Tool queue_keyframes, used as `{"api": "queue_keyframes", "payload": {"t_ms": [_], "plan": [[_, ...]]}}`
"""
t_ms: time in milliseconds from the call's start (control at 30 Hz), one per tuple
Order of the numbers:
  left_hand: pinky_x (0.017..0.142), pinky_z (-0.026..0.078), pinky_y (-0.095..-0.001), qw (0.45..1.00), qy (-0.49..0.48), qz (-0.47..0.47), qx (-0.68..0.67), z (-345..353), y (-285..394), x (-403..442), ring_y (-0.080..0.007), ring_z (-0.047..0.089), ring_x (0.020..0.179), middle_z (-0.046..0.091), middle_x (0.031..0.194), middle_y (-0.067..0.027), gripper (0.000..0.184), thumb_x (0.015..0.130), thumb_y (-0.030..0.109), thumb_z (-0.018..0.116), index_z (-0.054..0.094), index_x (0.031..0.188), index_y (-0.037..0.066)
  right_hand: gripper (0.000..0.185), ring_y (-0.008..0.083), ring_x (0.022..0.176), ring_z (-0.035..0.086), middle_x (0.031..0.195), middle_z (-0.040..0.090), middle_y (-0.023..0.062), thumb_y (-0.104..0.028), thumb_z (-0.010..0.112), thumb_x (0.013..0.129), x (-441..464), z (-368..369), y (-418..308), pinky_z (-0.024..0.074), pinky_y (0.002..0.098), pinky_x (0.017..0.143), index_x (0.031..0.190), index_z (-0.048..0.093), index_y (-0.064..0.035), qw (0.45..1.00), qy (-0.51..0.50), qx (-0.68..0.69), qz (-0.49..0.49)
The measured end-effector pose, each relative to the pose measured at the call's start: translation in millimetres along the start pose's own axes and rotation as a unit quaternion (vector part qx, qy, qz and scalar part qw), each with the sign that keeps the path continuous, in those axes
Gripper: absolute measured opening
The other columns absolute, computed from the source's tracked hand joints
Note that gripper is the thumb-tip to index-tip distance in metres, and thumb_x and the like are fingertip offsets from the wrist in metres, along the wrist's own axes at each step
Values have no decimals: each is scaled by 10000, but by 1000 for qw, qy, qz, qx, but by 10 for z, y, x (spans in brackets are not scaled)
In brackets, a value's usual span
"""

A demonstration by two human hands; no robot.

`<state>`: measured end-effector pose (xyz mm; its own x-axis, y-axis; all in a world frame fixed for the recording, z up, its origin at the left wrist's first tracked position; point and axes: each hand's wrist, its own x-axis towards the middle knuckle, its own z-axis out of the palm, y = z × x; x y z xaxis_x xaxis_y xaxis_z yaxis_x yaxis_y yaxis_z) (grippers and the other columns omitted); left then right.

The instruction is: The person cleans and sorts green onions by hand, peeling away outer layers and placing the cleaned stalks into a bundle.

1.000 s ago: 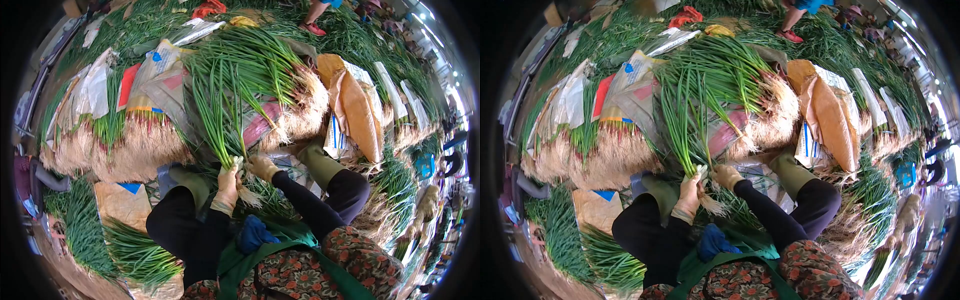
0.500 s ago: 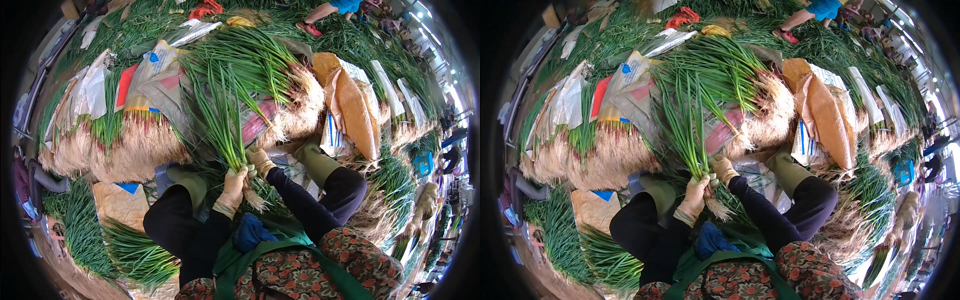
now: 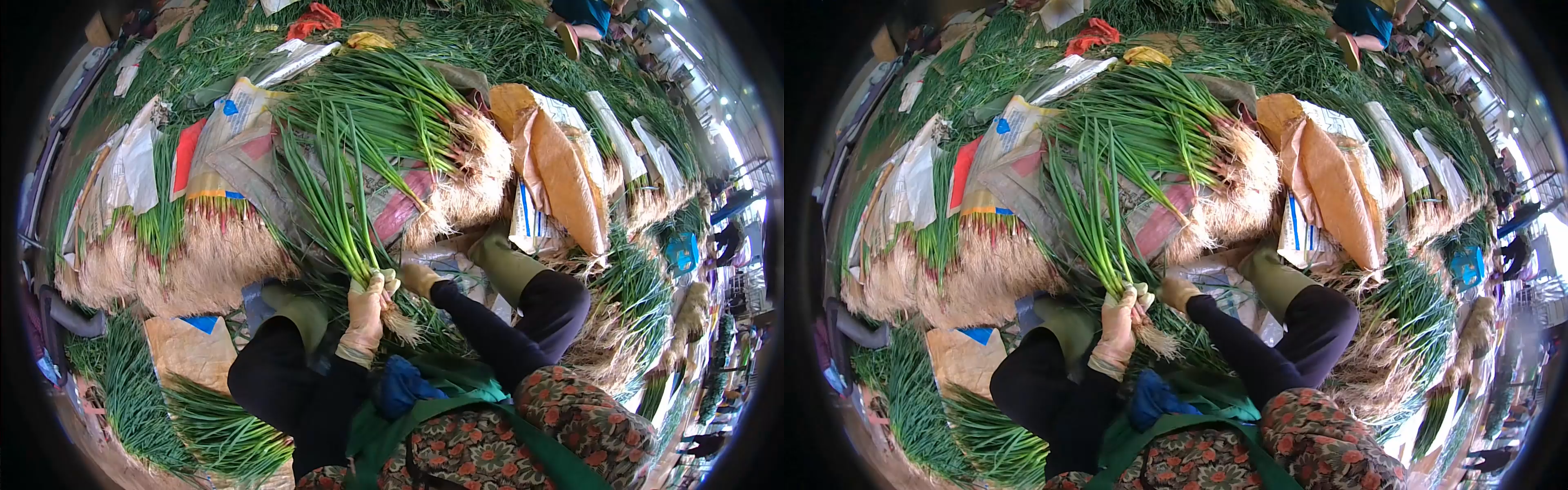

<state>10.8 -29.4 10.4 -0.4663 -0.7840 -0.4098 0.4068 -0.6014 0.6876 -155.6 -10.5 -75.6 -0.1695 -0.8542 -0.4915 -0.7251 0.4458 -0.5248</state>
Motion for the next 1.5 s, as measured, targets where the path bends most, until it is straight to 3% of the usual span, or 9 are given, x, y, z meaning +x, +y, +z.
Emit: {"api": "queue_keyframes", "payload": {"t_ms": [67,300,367,500,667,967,1067,1233,1500], "plan": [[527,406,-276,998,19,-54,-15,170,241,-107,-185,529,647,526,730,-55,198,913,173,496,574,941,-7,357,256,714,652,833,653,173,-322,547,859,-53,-87,198,510,359,644,1042,593,-18,987,-84,-91,-104],[457,415,-269,985,-26,-112,-128,-34,210,32,-147,537,568,601,761,-17,327,908,287,545,589,1104,29,219,320,758,633,842,654,147,-246,594,840,484,-1167,22,490,407,688,919,630,-45,885,442,-60,-133],[462,425,-281,984,-64,-117,-121,-78,194,67,-161,557,583,621,798,-29,315,910,270,545,587,1108,28,248,333,773,630,862,649,159,-287,596,838,362,-1256,-124,487,426,688,923,638,-58,963,224,-144,37],[475,461,-294,977,61,-123,-162,126,201,84,-174,587,573,627,785,-31,264,902,216,558,579,1109,52,256,319,733,637,851,656,147,-321,608,833,-257,-1027,-433,495,418,641,922,660,-87,948,286,-116,-71],[515,505,-325,984,-3,-158,-78,-139,43,147,-158,563,545,646,845,-61,252,903,172,545,587,1110,34,432,335,945,597,1005,627,189,-390,549,867,-757,-520,-502,492,374,757,1147,575,-61,983,13,25,-181],[525,497,-319,995,-7,-101,11,-59,5,101,-205,636,691,659,918,-121,183,898,95,519,556,1061,20,298,220,733,576,767,611,133,-300,558,870,107,-353,-493,468,346,668,949,608,-16,955,94,279,-25],[792,512,-381,983,-22,-115,-139,82,104,-17,-237,628,883,619,1049,-141,134,904,87,518,527,1014,12,368,376,882,615,897,643,231,-332,508,843,89,-242,-190,475,425,771,1036,596,-31,981,138,130,32],[1027,368,-467,921,-136,-147,-334,91,253,20,-291,399,1260,416,1366,-124,446,963,284,418,369,1317,16,488,259,855,621,1017,633,164,-415,561,859,-287,-401,68,486,365,733,1174,530,-44,995,-7,99,-21],[834,454,-362,960,-111,-56,-250,132,96,78,-264,468,1191,460,1310,-119,431,933,99,464,363,1352,88,456,88,808,505,952,580,0,-417,570,875,-1270,-371,-857,448,255,682,1164,545,-65,756,-172,630,42]]}}
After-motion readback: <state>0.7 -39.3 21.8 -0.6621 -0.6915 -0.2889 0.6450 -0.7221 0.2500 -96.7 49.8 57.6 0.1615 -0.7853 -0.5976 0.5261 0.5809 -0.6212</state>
